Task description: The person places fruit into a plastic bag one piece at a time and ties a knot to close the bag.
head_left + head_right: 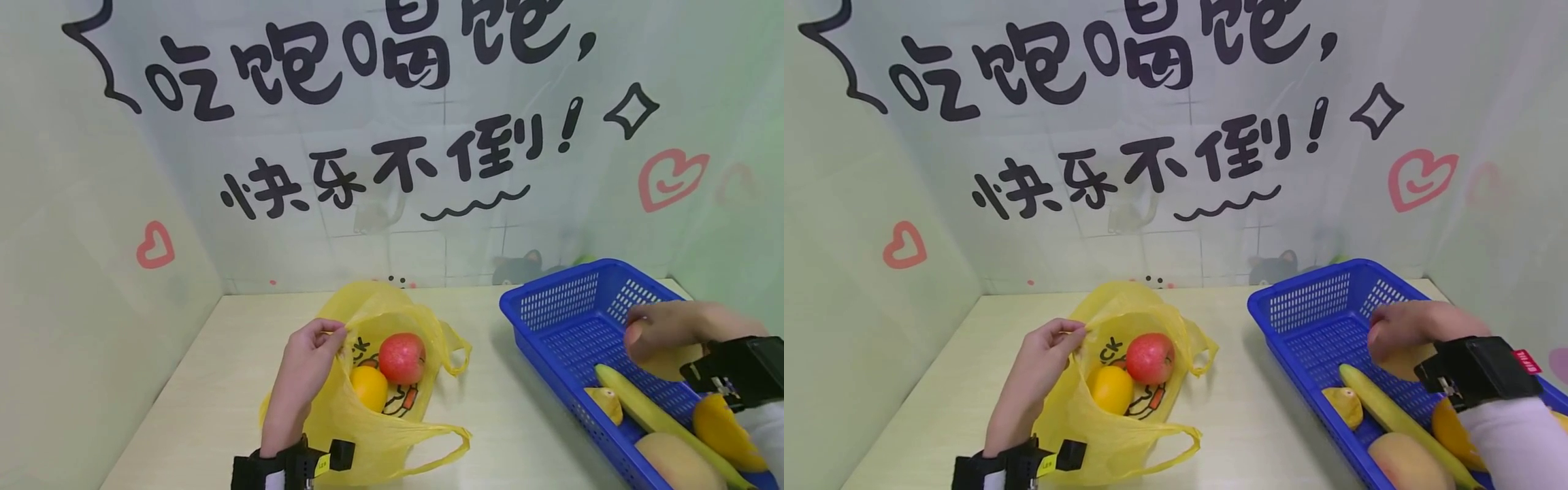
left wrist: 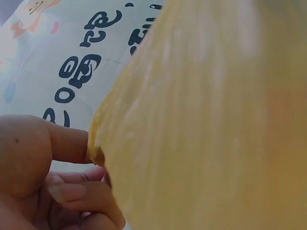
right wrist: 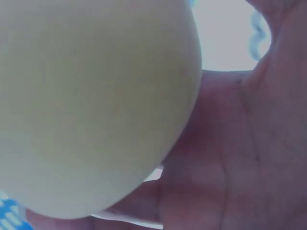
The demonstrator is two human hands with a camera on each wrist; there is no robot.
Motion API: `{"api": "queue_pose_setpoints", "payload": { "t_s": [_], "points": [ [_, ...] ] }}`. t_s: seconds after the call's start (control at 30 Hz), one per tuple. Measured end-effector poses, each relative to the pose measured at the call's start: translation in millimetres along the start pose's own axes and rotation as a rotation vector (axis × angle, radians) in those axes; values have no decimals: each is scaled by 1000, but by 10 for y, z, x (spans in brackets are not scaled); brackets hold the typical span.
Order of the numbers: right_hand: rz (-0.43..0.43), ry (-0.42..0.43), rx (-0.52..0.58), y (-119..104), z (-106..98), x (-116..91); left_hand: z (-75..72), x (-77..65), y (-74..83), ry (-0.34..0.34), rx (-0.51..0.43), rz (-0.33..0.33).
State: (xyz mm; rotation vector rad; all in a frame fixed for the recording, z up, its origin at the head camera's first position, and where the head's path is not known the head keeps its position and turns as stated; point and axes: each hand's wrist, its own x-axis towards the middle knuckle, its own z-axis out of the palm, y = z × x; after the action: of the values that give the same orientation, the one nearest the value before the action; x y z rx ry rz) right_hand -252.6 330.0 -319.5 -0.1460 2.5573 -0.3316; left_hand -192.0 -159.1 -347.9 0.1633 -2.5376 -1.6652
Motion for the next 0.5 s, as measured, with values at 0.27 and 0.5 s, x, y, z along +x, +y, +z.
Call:
{"api": "queue_pose_setpoints", "payload": {
  "t_s": [0.27, 0.5],
  "points": [
    [-170, 167, -3, -247, -105, -185, -11, 1, 17, 2, 3, 0],
    [-227, 227, -3, -541, -115, -273, -6, 0, 10, -2, 2, -10]
  ]
}}
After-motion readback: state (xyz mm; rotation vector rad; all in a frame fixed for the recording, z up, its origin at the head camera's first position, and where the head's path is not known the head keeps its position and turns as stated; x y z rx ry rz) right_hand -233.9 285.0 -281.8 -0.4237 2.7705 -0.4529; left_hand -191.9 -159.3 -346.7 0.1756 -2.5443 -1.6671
